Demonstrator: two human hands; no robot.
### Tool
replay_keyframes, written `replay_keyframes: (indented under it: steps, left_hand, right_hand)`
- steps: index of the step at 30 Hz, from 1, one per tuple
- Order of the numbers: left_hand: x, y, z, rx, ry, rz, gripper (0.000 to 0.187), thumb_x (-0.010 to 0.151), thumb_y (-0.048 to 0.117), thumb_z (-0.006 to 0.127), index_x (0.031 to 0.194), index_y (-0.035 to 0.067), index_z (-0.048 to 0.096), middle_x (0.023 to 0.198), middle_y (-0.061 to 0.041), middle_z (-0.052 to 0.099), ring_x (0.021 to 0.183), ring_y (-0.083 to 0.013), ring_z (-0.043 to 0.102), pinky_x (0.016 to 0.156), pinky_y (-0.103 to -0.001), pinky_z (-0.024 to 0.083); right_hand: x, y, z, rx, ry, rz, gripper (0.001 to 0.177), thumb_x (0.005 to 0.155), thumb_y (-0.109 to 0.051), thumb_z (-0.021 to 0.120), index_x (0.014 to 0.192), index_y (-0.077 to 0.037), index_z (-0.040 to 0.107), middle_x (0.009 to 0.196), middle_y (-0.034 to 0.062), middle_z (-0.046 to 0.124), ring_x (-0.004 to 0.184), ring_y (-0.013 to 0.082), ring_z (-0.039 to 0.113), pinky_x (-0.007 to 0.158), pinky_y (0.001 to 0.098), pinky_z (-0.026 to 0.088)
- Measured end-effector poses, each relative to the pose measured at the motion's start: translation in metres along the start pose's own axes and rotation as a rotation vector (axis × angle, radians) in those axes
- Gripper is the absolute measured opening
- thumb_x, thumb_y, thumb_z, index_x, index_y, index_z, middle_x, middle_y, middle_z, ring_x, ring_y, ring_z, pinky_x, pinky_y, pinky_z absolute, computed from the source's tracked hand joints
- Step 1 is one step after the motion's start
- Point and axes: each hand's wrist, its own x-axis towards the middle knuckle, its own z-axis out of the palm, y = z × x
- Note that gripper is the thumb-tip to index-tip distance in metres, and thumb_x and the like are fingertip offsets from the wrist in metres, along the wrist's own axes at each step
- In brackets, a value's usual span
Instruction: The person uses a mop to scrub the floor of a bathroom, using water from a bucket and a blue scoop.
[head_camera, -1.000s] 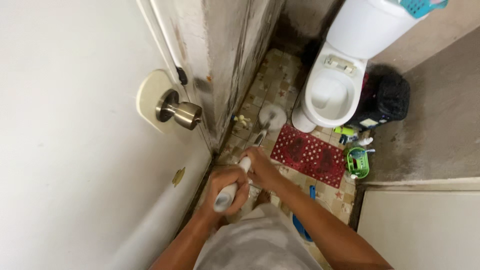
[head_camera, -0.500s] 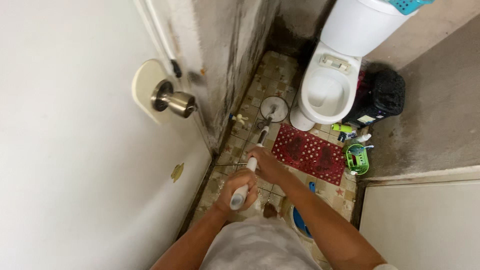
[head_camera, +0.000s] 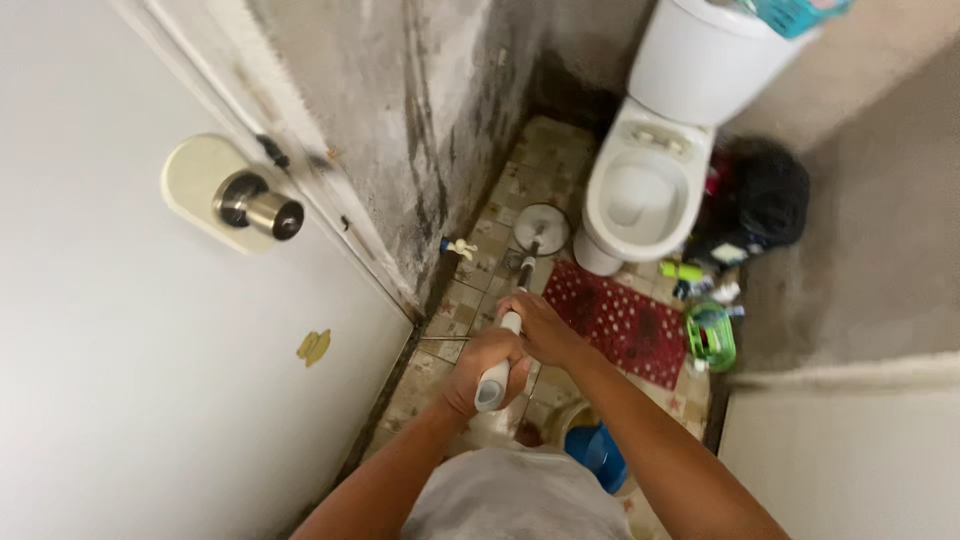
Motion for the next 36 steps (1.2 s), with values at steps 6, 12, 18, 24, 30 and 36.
replay_keyframes:
  steps: [6, 12, 18, 24, 30, 36]
  left_hand:
    - [-0.025, 0.023, -0.009, 0.014, -0.026, -0.316, 0.015, 0.099, 0.014, 0.070, 0.085, 0.009, 0.066, 0.084, -0.003, 0.069, 0.075, -0.0165, 0.067, 0.068, -0.033, 0.056]
    - [-0.027, 0.072, -0.040, 0.098, 0.510, -0.455, 0.015, 0.093, 0.014, 0.073, 0.084, 0.004, 0.066, 0.079, -0.005, 0.070, 0.068, -0.0139, 0.065, 0.059, -0.030, 0.052]
    - [-0.038, 0.095, -0.012, -0.072, 0.790, -0.098, 0.023, 0.103, 0.010, 0.065, 0.089, 0.005, 0.047, 0.078, -0.008, 0.059, 0.071, -0.0161, 0.056, 0.067, -0.031, 0.050]
    - [-0.065, 0.086, -0.025, 0.120, 0.978, -0.236, 0.018, 0.099, 0.010, 0.064, 0.091, 0.007, 0.048, 0.078, -0.009, 0.061, 0.071, -0.0178, 0.060, 0.065, -0.034, 0.056]
    - [-0.089, 0.117, -0.037, -0.013, 1.177, -0.152, 0.029, 0.103, 0.009, 0.065, 0.077, 0.006, 0.052, 0.071, -0.006, 0.059, 0.065, -0.0163, 0.057, 0.061, -0.034, 0.050]
    - [-0.069, 0.080, -0.027, 0.021, 0.945, -0.230, 0.029, 0.097, 0.007, 0.066, 0.072, 0.006, 0.052, 0.064, -0.004, 0.057, 0.059, -0.0137, 0.057, 0.051, -0.030, 0.045]
  right_hand:
    - [0.012, 0.022, 0.011, 0.020, -0.296, 0.119, 0.034, 0.091, -0.015, 0.069, 0.118, -0.010, 0.049, 0.123, 0.0153, 0.053, 0.122, 0.0335, 0.051, 0.104, 0.0464, 0.043]
    - [0.057, -0.031, 0.028, 0.182, -0.406, -0.086, 0.025, 0.098, -0.013, 0.063, 0.119, -0.009, 0.049, 0.119, 0.0122, 0.055, 0.118, 0.0304, 0.054, 0.101, 0.0453, 0.046]
    - [0.061, -0.046, 0.046, 0.213, -0.434, -0.346, 0.023, 0.090, -0.002, 0.067, 0.104, -0.013, 0.053, 0.109, 0.0097, 0.059, 0.109, 0.0290, 0.057, 0.095, 0.0434, 0.048]
    - [0.076, -0.037, 0.069, 0.140, -0.471, -0.496, 0.035, 0.083, -0.006, 0.074, 0.108, -0.010, 0.049, 0.105, 0.0104, 0.058, 0.104, 0.0318, 0.058, 0.088, 0.0460, 0.048]
    - [0.079, -0.021, 0.121, 0.094, -0.571, -0.551, 0.031, 0.091, -0.009, 0.071, 0.109, -0.011, 0.046, 0.101, 0.0088, 0.057, 0.097, 0.0289, 0.062, 0.085, 0.0452, 0.050]
    - [0.093, 0.011, 0.094, -0.055, -0.694, -0.285, 0.016, 0.093, -0.012, 0.068, 0.100, -0.016, 0.055, 0.106, 0.0046, 0.064, 0.102, 0.0249, 0.065, 0.092, 0.0384, 0.056]
